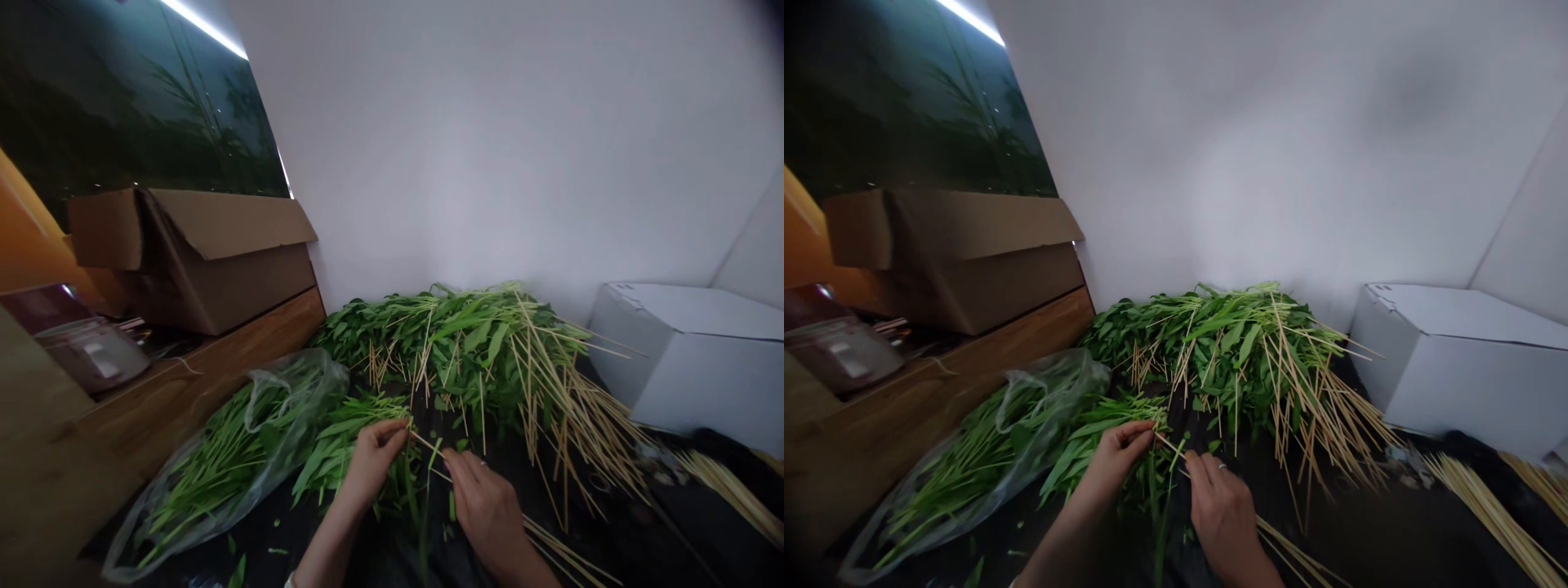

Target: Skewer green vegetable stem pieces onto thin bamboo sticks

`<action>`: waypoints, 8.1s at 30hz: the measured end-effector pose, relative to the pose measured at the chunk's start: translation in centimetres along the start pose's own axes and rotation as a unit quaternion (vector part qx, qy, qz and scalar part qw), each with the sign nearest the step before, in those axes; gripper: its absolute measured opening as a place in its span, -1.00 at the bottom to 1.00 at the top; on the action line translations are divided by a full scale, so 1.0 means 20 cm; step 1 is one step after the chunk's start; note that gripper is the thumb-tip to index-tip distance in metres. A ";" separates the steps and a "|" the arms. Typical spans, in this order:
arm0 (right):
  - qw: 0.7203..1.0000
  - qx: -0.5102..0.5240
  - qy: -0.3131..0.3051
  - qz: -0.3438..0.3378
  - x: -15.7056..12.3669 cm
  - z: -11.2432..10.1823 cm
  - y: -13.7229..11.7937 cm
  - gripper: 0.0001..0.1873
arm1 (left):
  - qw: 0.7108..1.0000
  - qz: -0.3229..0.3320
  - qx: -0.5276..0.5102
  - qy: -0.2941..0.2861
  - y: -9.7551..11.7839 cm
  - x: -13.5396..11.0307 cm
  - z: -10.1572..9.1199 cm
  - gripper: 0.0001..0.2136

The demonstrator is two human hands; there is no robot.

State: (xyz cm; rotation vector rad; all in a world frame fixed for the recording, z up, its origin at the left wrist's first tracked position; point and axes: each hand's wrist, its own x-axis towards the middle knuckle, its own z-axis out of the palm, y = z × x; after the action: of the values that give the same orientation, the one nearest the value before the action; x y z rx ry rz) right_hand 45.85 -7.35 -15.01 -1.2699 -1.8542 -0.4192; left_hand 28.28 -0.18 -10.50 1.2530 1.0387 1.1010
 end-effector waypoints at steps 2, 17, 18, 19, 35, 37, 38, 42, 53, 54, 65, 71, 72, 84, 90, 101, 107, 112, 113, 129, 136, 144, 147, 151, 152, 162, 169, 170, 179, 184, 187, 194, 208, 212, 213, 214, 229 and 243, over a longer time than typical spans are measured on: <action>1.000 -0.008 0.003 0.000 0.00 0.00 0.00 -0.71 | 1.000 -0.002 -0.006 0.005 0.00 -0.01 0.00 -0.61; 1.000 -0.025 -0.002 0.005 0.00 0.00 0.00 -0.70 | 0.998 0.023 0.048 0.018 0.01 -0.04 0.01 -0.66; 1.000 -0.026 -0.001 0.004 0.00 0.00 0.00 -0.69 | 0.998 0.025 0.052 0.021 0.00 -0.03 0.01 -0.68; 1.000 -0.027 0.000 0.003 0.00 -0.01 0.00 -0.68 | 0.998 0.027 0.056 0.023 0.00 -0.03 0.01 -0.69; 1.000 -0.005 -0.009 -0.001 -0.01 0.01 -0.02 -0.66 | 1.000 -0.005 0.029 0.006 0.00 -0.03 0.00 -0.70; 1.000 0.003 -0.003 0.005 -0.01 0.01 -0.02 -0.68 | 0.999 -0.033 -0.039 -0.005 -0.02 -0.03 -0.01 -0.65; 1.000 0.005 -0.001 0.008 -0.01 0.01 -0.02 -0.69 | 0.997 -0.046 -0.065 -0.009 -0.03 -0.03 -0.01 -0.65; 1.000 0.007 -0.001 0.006 -0.01 0.01 -0.02 -0.69 | 0.989 -0.091 -0.114 -0.030 -0.05 -0.04 -0.02 -0.73; 1.000 -0.011 0.008 -0.011 -0.02 0.02 -0.04 -0.69 | 0.989 -0.119 -0.059 -0.069 -0.06 -0.09 0.03 -0.72; 1.000 -0.010 0.007 -0.011 -0.02 0.02 -0.05 -0.69 | 0.989 -0.117 -0.056 -0.070 -0.07 -0.09 0.05 -0.72; 1.000 -0.028 -0.003 -0.004 0.01 0.00 -0.03 -0.67 | 0.974 0.072 0.213 0.010 0.17 0.07 -0.14 -0.74; 0.999 -0.022 -0.010 -0.021 0.01 0.00 -0.04 -0.71 | 0.832 0.096 0.543 0.057 0.14 0.25 -0.15 -0.84; 1.000 -0.021 -0.010 -0.021 0.01 0.00 -0.05 -0.71 | 0.818 0.095 0.565 0.058 0.11 0.27 -0.13 -0.84; 1.000 -0.019 -0.018 -0.018 0.01 0.00 -0.05 -0.72 | 0.787 0.087 0.603 0.095 0.00 0.32 -0.11 -0.91; 0.999 -0.011 -0.031 -0.014 0.00 0.01 -0.04 -0.71 | 0.855 0.141 0.483 0.124 0.12 0.33 -0.19 -0.83; 1.000 -0.011 -0.017 -0.007 -0.01 0.02 -0.04 -0.72 | 0.951 0.267 0.000 0.155 0.48 0.13 -0.18 -0.84; 1.000 0.002 -0.001 -0.002 -0.01 0.02 -0.03 -0.69 | 0.974 0.205 0.024 0.090 0.49 0.05 -0.15 -0.77; 1.000 0.024 0.008 0.007 -0.01 0.01 -0.03 -0.70 | 0.999 0.049 -0.007 -0.002 0.30 0.01 -0.08 -0.65; 1.000 0.024 0.006 0.007 0.00 0.01 -0.03 -0.70 | 0.999 0.022 -0.023 -0.015 0.26 0.00 -0.06 -0.63; 1.000 -0.006 0.007 0.014 -0.01 0.02 -0.01 -0.70 | 0.999 -0.008 -0.018 -0.035 0.03 -0.02 0.00 -0.61; 1.000 -0.029 0.007 0.010 -0.02 0.02 -0.01 -0.68 | 0.999 0.019 0.037 -0.016 0.01 -0.02 0.00 -0.64; 1.000 -0.020 -0.003 0.016 -0.01 0.01 -0.02 -0.69 | 0.998 0.036 0.055 0.004 -0.02 -0.01 -0.01 -0.69; 1.000 -0.019 -0.003 0.018 -0.02 0.02 -0.01 -0.70 | 0.999 0.034 0.042 0.008 -0.03 -0.01 -0.01 -0.69; 1.000 -0.020 0.000 0.016 -0.01 0.01 -0.01 -0.70 | 0.999 0.029 0.039 0.018 -0.02 -0.01 0.00 -0.70; 1.000 -0.021 0.000 0.013 -0.01 0.01 -0.01 -0.70 | 0.999 0.026 0.040 0.020 -0.02 -0.01 0.01 -0.70; 0.999 -0.035 0.000 0.003 0.00 0.00 -0.02 -0.68 | 0.998 0.035 0.033 0.032 0.01 -0.02 0.01 -0.68; 1.000 -0.024 -0.009 0.004 0.00 0.00 -0.02 -0.68 | 0.999 0.026 0.026 0.039 0.03 -0.03 0.02 -0.69; 1.000 -0.027 -0.009 0.004 0.00 0.00 -0.02 -0.67 | 0.999 0.026 0.027 0.039 0.02 -0.03 0.02 -0.68; 0.999 -0.037 -0.010 0.004 -0.01 0.00 -0.03 -0.64 | 0.991 0.050 0.117 0.037 -0.03 -0.04 0.01 -0.78; 1.000 -0.020 -0.007 0.007 -0.01 0.00 -0.03 -0.67 | 0.994 0.046 0.088 0.035 -0.03 -0.03 0.00 -0.73; 1.000 -0.006 -0.002 0.013 -0.01 0.01 -0.03 -0.68 | 0.998 0.022 0.058 0.009 -0.01 -0.02 -0.01 -0.71; 1.000 0.004 0.002 0.010 -0.01 0.02 -0.04 -0.69 | 0.995 0.020 0.092 -0.025 -0.02 -0.02 -0.03 -0.75; 0.999 0.003 0.019 0.044 -0.01 0.01 -0.02 -0.69 | 0.980 0.094 0.177 0.023 0.10 0.07 -0.11 -0.73; 0.999 0.007 0.022 0.043 0.00 0.01 -0.02 -0.69 | 0.938 0.121 0.320 0.061 0.16 0.15 -0.18 -0.79; 0.999 0.007 0.020 0.043 0.00 0.01 -0.02 -0.69 | 0.921 0.122 0.366 0.053 0.15 0.16 -0.17 -0.80; 0.999 0.007 0.018 0.043 0.00 0.01 -0.02 -0.69 | 0.902 0.125 0.410 0.041 0.13 0.15 -0.16 -0.80; 0.998 -0.028 0.036 0.040 0.01 0.00 0.05 -0.73 | 0.820 0.187 0.541 0.006 0.12 0.26 -0.26 -0.51; 0.997 -0.011 0.058 0.056 0.03 -0.06 0.07 -0.80 | 0.792 0.342 0.500 0.074 0.06 0.03 -0.12 -0.91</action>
State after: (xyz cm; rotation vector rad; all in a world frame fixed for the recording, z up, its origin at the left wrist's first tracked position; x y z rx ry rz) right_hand 47.54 -7.08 -14.03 -1.3295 -1.6774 -0.4450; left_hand 26.05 0.82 -9.37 2.5863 1.4017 1.2029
